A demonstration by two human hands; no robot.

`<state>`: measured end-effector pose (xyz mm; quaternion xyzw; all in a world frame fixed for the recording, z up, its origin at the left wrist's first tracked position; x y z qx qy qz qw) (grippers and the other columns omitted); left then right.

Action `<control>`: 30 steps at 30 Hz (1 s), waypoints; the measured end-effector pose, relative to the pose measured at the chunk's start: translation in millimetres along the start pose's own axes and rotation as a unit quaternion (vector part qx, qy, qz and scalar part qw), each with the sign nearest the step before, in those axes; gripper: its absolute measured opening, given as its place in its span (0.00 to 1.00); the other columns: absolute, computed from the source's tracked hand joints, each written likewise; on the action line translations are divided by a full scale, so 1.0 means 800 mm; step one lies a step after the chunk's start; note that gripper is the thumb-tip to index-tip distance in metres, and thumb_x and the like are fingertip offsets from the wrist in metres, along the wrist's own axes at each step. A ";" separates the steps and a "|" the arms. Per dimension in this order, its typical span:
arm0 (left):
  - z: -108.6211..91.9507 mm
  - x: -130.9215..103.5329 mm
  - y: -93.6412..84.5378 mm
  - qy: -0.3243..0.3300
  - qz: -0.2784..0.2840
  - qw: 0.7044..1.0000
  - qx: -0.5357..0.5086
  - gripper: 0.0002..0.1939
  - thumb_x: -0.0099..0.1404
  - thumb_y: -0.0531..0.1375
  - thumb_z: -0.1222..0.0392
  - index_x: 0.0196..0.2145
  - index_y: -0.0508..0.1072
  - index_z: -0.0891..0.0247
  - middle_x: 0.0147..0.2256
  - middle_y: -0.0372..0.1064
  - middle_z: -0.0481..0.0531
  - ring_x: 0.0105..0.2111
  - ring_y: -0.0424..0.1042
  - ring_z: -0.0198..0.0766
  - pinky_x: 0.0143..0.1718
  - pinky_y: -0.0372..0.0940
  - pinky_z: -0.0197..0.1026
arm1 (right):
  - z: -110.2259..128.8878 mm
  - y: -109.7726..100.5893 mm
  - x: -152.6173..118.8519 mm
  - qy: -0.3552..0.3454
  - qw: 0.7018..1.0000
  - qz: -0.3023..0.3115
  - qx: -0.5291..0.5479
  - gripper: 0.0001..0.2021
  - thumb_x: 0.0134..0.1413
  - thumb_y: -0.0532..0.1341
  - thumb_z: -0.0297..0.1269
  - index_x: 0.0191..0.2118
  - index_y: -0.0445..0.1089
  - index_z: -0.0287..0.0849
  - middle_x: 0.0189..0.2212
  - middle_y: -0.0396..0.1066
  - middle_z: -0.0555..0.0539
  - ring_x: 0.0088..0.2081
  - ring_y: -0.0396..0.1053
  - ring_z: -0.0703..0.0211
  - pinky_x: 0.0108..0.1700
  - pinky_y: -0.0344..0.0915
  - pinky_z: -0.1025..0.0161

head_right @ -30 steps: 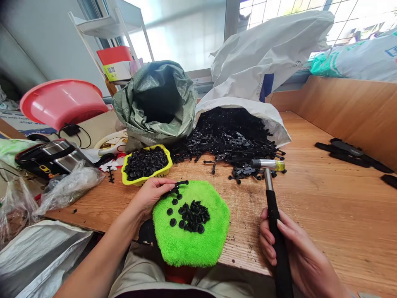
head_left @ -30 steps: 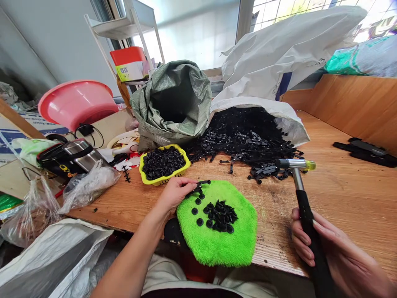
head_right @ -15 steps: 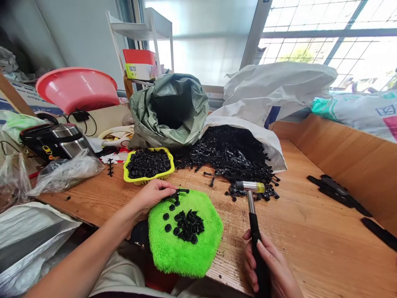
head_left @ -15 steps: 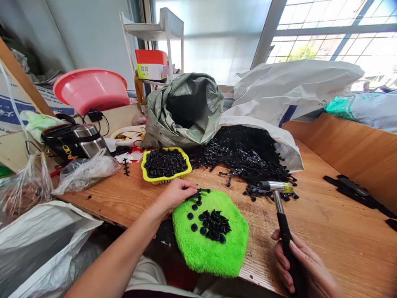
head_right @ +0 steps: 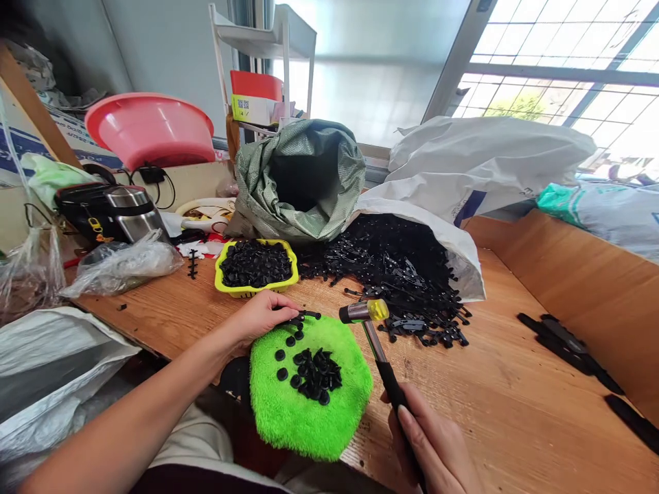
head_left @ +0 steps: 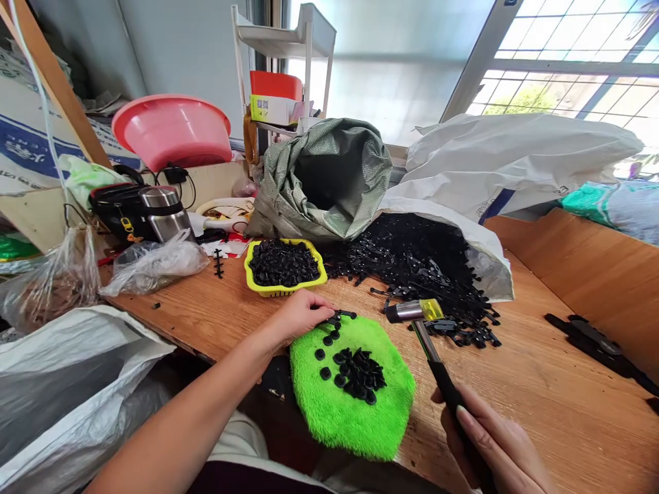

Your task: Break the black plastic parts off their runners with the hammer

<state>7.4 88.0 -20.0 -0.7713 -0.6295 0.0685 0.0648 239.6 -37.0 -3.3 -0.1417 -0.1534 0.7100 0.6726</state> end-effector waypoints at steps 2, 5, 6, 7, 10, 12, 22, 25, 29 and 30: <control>-0.003 0.000 0.000 0.008 0.003 1.000 0.011 0.11 0.51 0.58 0.62 0.29 0.79 0.67 0.26 0.75 0.53 0.23 0.69 0.35 0.24 0.60 0.35 | 0.006 0.000 0.001 -0.003 1.000 -0.002 -0.001 0.14 0.58 0.50 0.50 0.39 0.63 0.45 0.15 0.55 0.57 0.16 0.51 0.64 0.20 0.47 0.64; -0.006 0.001 0.002 0.018 0.018 0.999 0.033 0.11 0.51 0.57 0.62 0.29 0.79 0.68 0.28 0.76 0.54 0.25 0.69 0.36 0.25 0.61 0.35 | 0.014 -0.002 0.002 -0.004 1.000 -0.014 -0.014 0.15 0.58 0.50 0.50 0.38 0.64 0.45 0.14 0.55 0.57 0.16 0.51 0.63 0.19 0.46 0.64; -0.007 0.002 0.003 0.021 0.024 0.999 0.041 0.12 0.51 0.57 0.62 0.30 0.79 0.68 0.29 0.76 0.54 0.25 0.70 0.36 0.26 0.61 0.35 | 0.018 -0.002 0.002 -0.010 1.000 -0.015 -0.021 0.15 0.58 0.50 0.51 0.38 0.65 0.45 0.13 0.54 0.57 0.16 0.51 0.63 0.19 0.47 0.64; -0.007 0.003 0.003 0.023 0.029 0.998 0.047 0.12 0.51 0.57 0.62 0.30 0.79 0.68 0.29 0.76 0.55 0.26 0.70 0.36 0.26 0.61 0.35 | 0.022 0.000 0.002 -0.020 0.999 -0.015 -0.032 0.15 0.58 0.50 0.51 0.37 0.65 0.45 0.13 0.55 0.56 0.16 0.52 0.63 0.20 0.49 0.64; -0.005 0.006 0.002 0.020 0.024 0.998 0.055 0.13 0.51 0.57 0.63 0.31 0.79 0.68 0.31 0.76 0.55 0.26 0.70 0.36 0.28 0.62 0.35 | 0.031 0.002 0.002 -0.042 0.997 -0.020 -0.068 0.16 0.57 0.51 0.51 0.36 0.68 0.45 0.13 0.57 0.55 0.16 0.55 0.61 0.22 0.54 0.63; -0.003 0.007 0.000 0.015 0.016 0.999 0.049 0.12 0.50 0.58 0.63 0.31 0.79 0.69 0.31 0.77 0.56 0.26 0.71 0.36 0.28 0.62 0.35 | 0.033 -0.002 0.003 -0.044 0.994 -0.037 -0.091 0.18 0.56 0.51 0.53 0.38 0.69 0.46 0.14 0.60 0.53 0.18 0.59 0.58 0.22 0.56 0.62; -0.009 0.008 0.004 0.067 0.045 0.993 0.090 0.14 0.52 0.58 0.59 0.34 0.79 0.66 0.33 0.77 0.54 0.29 0.71 0.38 0.30 0.62 0.35 | 0.042 0.017 0.028 -0.166 0.947 0.044 -0.270 0.15 0.61 0.44 0.48 0.37 0.65 0.48 0.19 0.65 0.49 0.20 0.64 0.55 0.24 0.59 0.61; -0.013 0.009 0.003 0.084 0.049 0.986 0.139 0.15 0.53 0.57 0.60 0.36 0.78 0.65 0.33 0.77 0.54 0.30 0.71 0.39 0.30 0.62 0.35 | 0.041 0.032 0.033 -0.173 0.923 0.078 -0.335 0.14 0.61 0.43 0.45 0.31 0.60 0.48 0.20 0.67 0.47 0.23 0.67 0.51 0.25 0.57 0.59; -0.019 0.010 0.001 0.098 0.045 0.980 0.170 0.14 0.52 0.57 0.60 0.34 0.79 0.65 0.30 0.77 0.53 0.27 0.70 0.38 0.28 0.60 0.34 | 0.051 0.028 0.036 -0.183 0.924 0.051 -0.331 0.13 0.62 0.43 0.44 0.31 0.58 0.49 0.20 0.67 0.48 0.22 0.67 0.52 0.24 0.56 0.60; -0.021 0.010 0.001 0.100 0.046 0.979 0.172 0.13 0.52 0.57 0.60 0.33 0.80 0.65 0.28 0.77 0.52 0.26 0.70 0.37 0.28 0.59 0.34 | 0.055 0.024 0.037 -0.190 0.928 0.034 -0.319 0.13 0.62 0.42 0.44 0.32 0.59 0.49 0.21 0.68 0.48 0.23 0.68 0.52 0.25 0.57 0.60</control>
Point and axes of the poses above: each hand's wrist, its own x-axis towards the middle knuckle, its own y-axis out of the palm, z = x × y, the point moved 9 cm from there along x, towards the middle knuckle
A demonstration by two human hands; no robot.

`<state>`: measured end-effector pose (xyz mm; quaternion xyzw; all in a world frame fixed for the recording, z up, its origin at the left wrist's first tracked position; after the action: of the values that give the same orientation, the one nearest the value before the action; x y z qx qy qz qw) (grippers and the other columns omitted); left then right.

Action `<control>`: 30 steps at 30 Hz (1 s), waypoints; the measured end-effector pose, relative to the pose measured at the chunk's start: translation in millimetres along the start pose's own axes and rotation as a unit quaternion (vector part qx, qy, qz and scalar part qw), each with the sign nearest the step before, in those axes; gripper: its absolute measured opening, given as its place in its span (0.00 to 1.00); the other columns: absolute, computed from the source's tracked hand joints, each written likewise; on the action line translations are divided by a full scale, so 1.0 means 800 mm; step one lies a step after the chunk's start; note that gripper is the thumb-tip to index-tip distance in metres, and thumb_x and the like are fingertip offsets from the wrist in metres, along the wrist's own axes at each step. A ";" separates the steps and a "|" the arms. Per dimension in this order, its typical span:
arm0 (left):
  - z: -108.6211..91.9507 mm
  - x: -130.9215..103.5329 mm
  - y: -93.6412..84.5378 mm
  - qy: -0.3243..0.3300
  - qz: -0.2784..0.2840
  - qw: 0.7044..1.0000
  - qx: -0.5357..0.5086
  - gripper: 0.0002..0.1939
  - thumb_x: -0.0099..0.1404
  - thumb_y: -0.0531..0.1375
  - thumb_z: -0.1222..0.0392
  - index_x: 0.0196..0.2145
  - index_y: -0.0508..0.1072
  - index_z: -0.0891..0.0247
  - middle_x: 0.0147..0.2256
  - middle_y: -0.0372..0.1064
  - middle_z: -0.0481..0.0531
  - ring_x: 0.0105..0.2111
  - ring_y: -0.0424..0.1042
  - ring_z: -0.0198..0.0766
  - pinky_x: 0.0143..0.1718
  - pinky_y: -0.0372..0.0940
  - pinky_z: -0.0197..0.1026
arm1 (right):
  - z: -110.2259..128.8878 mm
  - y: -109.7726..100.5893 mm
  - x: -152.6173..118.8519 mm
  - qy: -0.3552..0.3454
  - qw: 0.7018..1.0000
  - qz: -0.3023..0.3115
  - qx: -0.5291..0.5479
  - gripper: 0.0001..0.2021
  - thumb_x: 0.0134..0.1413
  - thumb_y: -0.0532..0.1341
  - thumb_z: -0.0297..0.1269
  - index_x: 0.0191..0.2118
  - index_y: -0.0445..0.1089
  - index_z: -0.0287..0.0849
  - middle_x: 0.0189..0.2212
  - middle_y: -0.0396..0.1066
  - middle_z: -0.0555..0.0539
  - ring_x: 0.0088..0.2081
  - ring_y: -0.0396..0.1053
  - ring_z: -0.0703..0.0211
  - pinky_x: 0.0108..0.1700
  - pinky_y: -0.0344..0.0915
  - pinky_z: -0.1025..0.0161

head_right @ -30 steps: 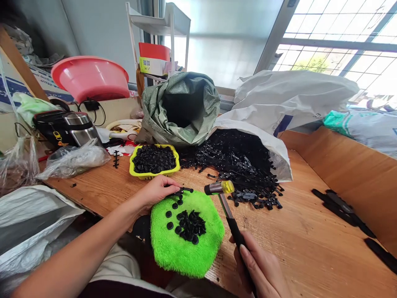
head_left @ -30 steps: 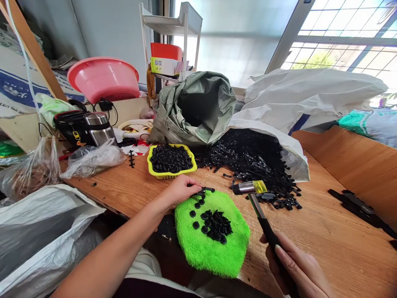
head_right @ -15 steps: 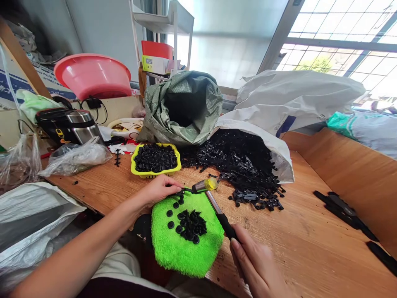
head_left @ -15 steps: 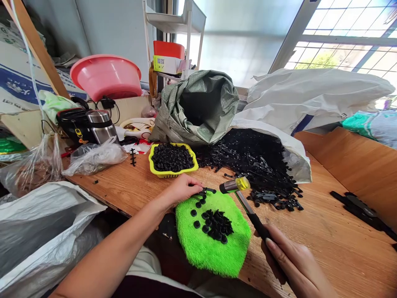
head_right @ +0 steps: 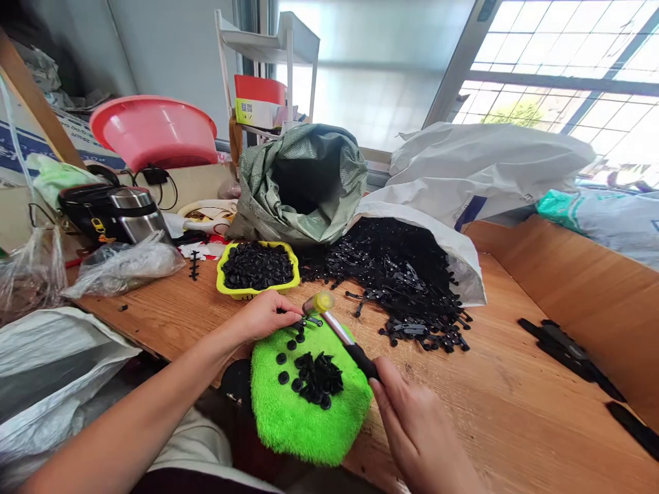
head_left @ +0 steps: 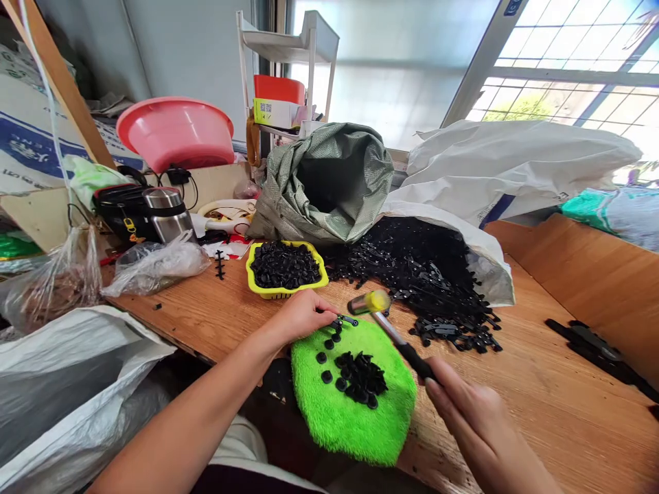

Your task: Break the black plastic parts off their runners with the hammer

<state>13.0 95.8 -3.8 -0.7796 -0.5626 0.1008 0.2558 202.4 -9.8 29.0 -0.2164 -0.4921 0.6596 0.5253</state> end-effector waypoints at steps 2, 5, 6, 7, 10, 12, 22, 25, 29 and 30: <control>-0.003 0.001 -0.001 0.001 0.001 1.000 0.006 0.13 0.51 0.57 0.61 0.32 0.80 0.64 0.27 0.77 0.51 0.26 0.69 0.37 0.27 0.58 0.33 | 0.000 -0.004 0.002 0.000 1.000 -0.013 -0.011 0.13 0.61 0.43 0.44 0.34 0.60 0.49 0.22 0.69 0.47 0.24 0.69 0.50 0.25 0.58 0.60; -0.007 0.003 -0.001 0.005 0.006 0.999 0.033 0.13 0.51 0.56 0.63 0.31 0.80 0.63 0.27 0.76 0.50 0.26 0.69 0.36 0.27 0.57 0.33 | 0.000 0.007 0.003 -0.004 0.998 0.031 -0.055 0.12 0.59 0.45 0.43 0.31 0.60 0.48 0.18 0.67 0.48 0.21 0.67 0.50 0.22 0.56 0.60; -0.009 0.003 -0.001 0.011 0.006 0.999 0.045 0.13 0.51 0.56 0.63 0.30 0.80 0.63 0.26 0.76 0.50 0.25 0.68 0.36 0.26 0.57 0.33 | 0.000 0.009 0.003 -0.006 0.997 0.039 -0.060 0.11 0.59 0.45 0.43 0.30 0.59 0.49 0.17 0.66 0.49 0.20 0.67 0.50 0.21 0.55 0.60; -0.010 0.003 -0.001 0.017 0.007 0.998 0.055 0.13 0.51 0.55 0.63 0.29 0.80 0.63 0.25 0.76 0.49 0.24 0.67 0.35 0.26 0.56 0.33 | 0.001 0.009 0.003 -0.008 0.998 0.033 -0.056 0.11 0.60 0.44 0.42 0.29 0.58 0.49 0.17 0.65 0.50 0.20 0.66 0.51 0.22 0.54 0.60; -0.012 0.001 0.000 0.028 0.005 0.998 0.059 0.12 0.52 0.56 0.62 0.26 0.80 0.64 0.20 0.73 0.49 0.20 0.64 0.34 0.24 0.54 0.33 | 0.003 0.005 0.002 -0.013 0.999 0.011 -0.048 0.11 0.62 0.42 0.40 0.31 0.56 0.49 0.18 0.66 0.50 0.21 0.66 0.52 0.23 0.55 0.61; -0.011 -0.001 -0.001 0.019 -0.003 0.998 0.054 0.12 0.52 0.56 0.62 0.26 0.80 0.64 0.20 0.73 0.49 0.20 0.64 0.34 0.24 0.54 0.33 | 0.003 0.007 0.003 -0.013 0.998 0.016 -0.066 0.11 0.61 0.42 0.40 0.31 0.56 0.49 0.19 0.67 0.49 0.22 0.67 0.51 0.24 0.55 0.60; 0.003 -0.004 -0.003 0.001 -0.024 0.998 0.064 0.14 0.53 0.56 0.59 0.32 0.80 0.61 0.27 0.76 0.50 0.24 0.67 0.35 0.25 0.55 0.33 | 0.002 0.014 0.004 -0.003 0.992 0.064 -0.105 0.13 0.61 0.41 0.40 0.31 0.58 0.47 0.20 0.68 0.46 0.24 0.68 0.49 0.24 0.56 0.59; 0.007 -0.003 0.000 0.004 -0.016 0.999 0.052 0.14 0.53 0.56 0.58 0.33 0.80 0.62 0.29 0.77 0.51 0.26 0.68 0.37 0.26 0.56 0.33 | -0.001 0.014 0.005 0.009 0.994 0.056 -0.097 0.14 0.61 0.40 0.41 0.32 0.59 0.47 0.20 0.68 0.46 0.24 0.68 0.49 0.25 0.57 0.59; 0.010 -0.002 0.004 -0.013 -0.001 0.999 0.045 0.15 0.54 0.55 0.57 0.32 0.80 0.64 0.30 0.76 0.51 0.28 0.69 0.38 0.28 0.57 0.35 | -0.003 0.019 0.008 0.029 0.995 0.059 -0.080 0.15 0.58 0.42 0.41 0.31 0.63 0.45 0.21 0.69 0.44 0.26 0.69 0.46 0.26 0.59 0.57; 0.011 -0.003 0.006 -0.026 0.001 0.999 0.035 0.15 0.54 0.55 0.57 0.31 0.79 0.65 0.30 0.76 0.52 0.29 0.69 0.39 0.29 0.58 0.35 | -0.004 0.019 0.008 0.033 0.995 0.059 -0.079 0.15 0.58 0.43 0.42 0.31 0.64 0.45 0.21 0.69 0.43 0.26 0.69 0.45 0.26 0.59 0.56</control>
<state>11.8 94.9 -14.2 -0.7679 -0.5641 0.1409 0.2688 195.2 -2.2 15.8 -0.3081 -0.5112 0.6410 0.4826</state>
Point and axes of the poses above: each hand's wrist, its own x-axis towards the middle knuckle, its own y-axis out of the palm, z = x × y, the point moved 9 cm from there along x, towards the middle knuckle
